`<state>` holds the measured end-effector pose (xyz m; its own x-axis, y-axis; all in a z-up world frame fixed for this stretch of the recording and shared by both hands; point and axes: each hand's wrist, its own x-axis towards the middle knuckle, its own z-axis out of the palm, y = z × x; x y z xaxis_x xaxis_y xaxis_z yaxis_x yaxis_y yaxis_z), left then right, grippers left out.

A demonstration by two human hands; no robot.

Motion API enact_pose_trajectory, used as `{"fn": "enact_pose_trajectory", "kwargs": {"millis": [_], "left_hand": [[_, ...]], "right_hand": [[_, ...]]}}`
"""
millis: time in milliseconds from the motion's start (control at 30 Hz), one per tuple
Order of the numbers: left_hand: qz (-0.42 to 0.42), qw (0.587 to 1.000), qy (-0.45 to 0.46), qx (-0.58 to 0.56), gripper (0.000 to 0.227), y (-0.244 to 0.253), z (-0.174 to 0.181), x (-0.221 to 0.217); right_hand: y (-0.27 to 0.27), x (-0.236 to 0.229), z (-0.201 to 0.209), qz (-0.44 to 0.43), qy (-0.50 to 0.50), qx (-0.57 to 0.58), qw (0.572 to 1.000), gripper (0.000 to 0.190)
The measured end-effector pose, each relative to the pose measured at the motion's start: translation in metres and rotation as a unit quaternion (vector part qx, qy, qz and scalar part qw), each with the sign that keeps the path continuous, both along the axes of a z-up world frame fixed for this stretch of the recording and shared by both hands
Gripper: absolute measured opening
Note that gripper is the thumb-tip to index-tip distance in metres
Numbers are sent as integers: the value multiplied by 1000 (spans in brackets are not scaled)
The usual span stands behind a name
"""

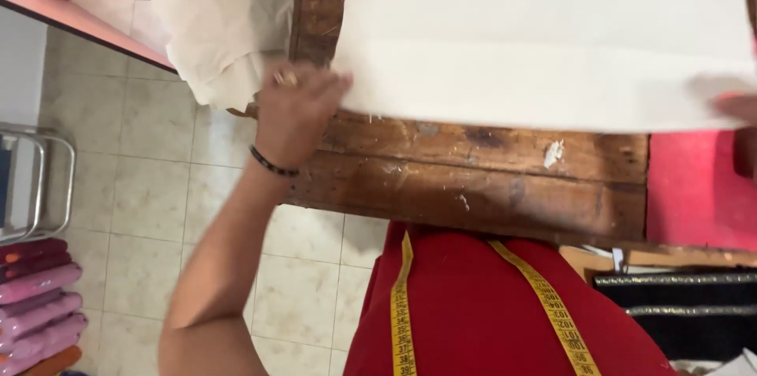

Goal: A person is folding, smoothing, and pinning white fabric on a wooden table in a sewing factory environment.

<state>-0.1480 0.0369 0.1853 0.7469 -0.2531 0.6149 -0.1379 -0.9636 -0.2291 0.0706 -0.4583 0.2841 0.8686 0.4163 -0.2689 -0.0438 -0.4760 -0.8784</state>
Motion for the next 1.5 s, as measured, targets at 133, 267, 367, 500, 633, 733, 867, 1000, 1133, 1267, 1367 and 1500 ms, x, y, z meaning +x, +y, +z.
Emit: {"fn": "enact_pose_trajectory", "kwargs": {"millis": [133,267,367,500,633,733,867,1000,1133,1267,1367,1500], "left_hand": [[13,1000,2,-17,12,-38,-60,-47],[18,998,24,-47,16,-55,-112,-87],[23,997,64,-45,14,-61,-119,-110],[29,992,102,-69,20,-67,-116,-124],[15,980,78,-184,20,-106,-120,-118],[-28,952,151,-263,44,-167,-118,-81],[26,908,382,-170,66,-239,-124,-29],[95,867,453,-185,70,-229,-134,-34],[157,916,306,-206,78,-204,-141,-71],[202,919,271,-202,85,-171,-137,-100],[240,901,277,-232,93,-154,-135,-120],[256,891,289,-239,93,-136,-148,-140]], "right_hand": [[-32,-59,-112,47,-274,-47,959,18],[-80,-97,-189,174,-463,-180,850,51],[-89,-121,-200,180,-476,-215,834,42],[-96,-136,-203,199,-431,-226,851,56],[-69,-152,-205,164,-436,-288,837,51],[34,-169,-168,196,-348,-159,903,48],[136,-193,-171,300,-221,-117,920,87],[107,-174,-207,277,-243,-204,907,83],[35,-166,-219,208,-321,-316,868,85],[-38,-155,-239,145,-363,-367,844,82],[-66,-148,-233,113,-337,-326,876,80],[-62,-159,-205,101,-267,-360,888,85]]}}
